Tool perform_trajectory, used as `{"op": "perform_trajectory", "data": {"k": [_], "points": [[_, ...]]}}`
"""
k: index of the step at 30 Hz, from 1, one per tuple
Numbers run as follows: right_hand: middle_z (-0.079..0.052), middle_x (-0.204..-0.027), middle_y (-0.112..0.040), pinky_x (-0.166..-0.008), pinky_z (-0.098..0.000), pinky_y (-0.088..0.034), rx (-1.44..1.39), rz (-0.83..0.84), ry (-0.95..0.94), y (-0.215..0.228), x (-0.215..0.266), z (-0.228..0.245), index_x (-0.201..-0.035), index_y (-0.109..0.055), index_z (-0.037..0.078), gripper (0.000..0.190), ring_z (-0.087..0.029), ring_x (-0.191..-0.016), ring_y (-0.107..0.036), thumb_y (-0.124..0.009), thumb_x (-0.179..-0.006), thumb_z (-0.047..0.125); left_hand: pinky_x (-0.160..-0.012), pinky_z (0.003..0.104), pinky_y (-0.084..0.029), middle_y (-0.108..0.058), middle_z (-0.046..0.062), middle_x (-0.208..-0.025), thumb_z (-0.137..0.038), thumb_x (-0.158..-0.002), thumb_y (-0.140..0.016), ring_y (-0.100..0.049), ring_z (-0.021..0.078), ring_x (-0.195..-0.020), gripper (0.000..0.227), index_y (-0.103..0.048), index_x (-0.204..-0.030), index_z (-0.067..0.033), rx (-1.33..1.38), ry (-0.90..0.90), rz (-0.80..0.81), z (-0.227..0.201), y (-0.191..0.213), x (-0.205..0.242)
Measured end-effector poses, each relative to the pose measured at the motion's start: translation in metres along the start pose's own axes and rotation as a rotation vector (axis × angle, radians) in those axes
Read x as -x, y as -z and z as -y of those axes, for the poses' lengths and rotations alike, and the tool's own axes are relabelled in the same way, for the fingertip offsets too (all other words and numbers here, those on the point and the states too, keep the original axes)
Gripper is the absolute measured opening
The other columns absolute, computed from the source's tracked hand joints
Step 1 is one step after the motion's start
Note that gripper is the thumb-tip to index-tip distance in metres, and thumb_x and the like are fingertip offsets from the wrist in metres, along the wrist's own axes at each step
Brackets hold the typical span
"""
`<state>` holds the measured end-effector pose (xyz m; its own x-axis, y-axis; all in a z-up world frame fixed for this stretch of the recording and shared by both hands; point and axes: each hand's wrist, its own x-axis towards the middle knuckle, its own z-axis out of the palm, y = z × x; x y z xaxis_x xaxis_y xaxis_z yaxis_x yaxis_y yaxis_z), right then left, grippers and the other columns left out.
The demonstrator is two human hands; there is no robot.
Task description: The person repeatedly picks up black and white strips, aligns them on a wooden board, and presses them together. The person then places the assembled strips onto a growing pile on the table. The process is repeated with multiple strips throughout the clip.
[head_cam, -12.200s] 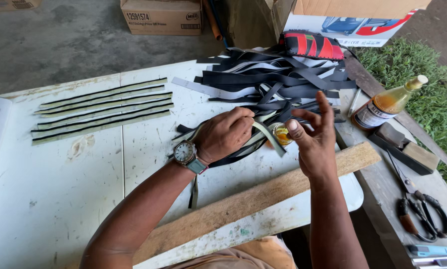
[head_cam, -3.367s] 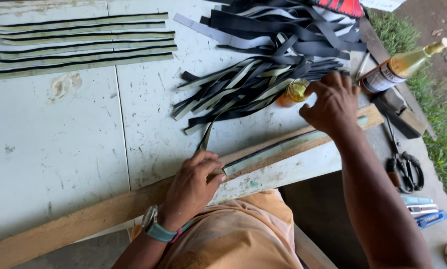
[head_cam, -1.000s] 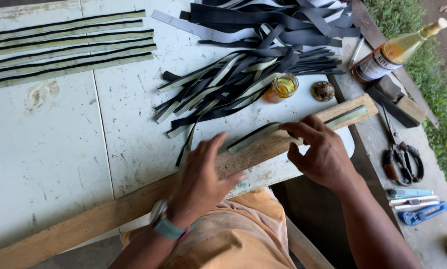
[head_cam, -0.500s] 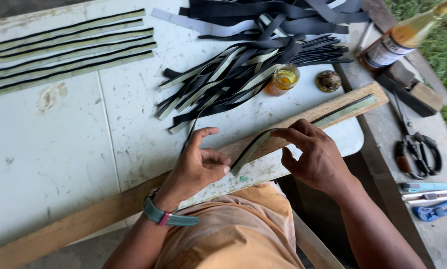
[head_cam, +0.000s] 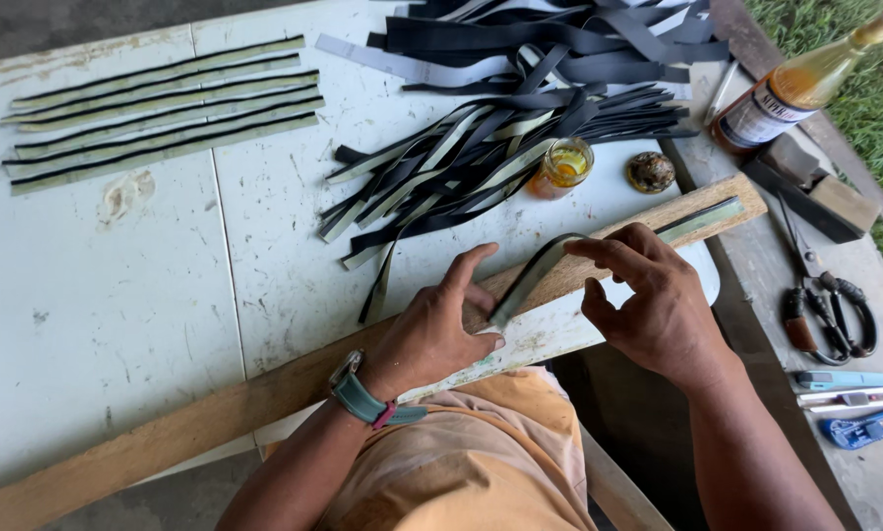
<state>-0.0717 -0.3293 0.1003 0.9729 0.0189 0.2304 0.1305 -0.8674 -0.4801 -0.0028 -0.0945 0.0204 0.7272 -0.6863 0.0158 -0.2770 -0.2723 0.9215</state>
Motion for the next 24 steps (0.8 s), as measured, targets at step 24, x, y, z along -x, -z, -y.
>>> {"op": "perform_trajectory", "data": {"k": [24], "points": [[-0.012,-0.111,-0.069,-0.077,-0.0341,-0.059,-0.006,-0.112,0.040,0.021,-0.003,-0.014,-0.120,-0.073,0.010,0.041,-0.024,-0.089,-0.070,-0.071,-0.080,0.002,-0.072,0.031,-0.064,-0.076,0.011,-0.091,-0.008,-0.077,-0.080,-0.075,0.0178,-0.085,0.072,-0.041,-0.138,-0.0045,0.520,0.145,-0.007,0.009,-0.019,-0.018]]}}
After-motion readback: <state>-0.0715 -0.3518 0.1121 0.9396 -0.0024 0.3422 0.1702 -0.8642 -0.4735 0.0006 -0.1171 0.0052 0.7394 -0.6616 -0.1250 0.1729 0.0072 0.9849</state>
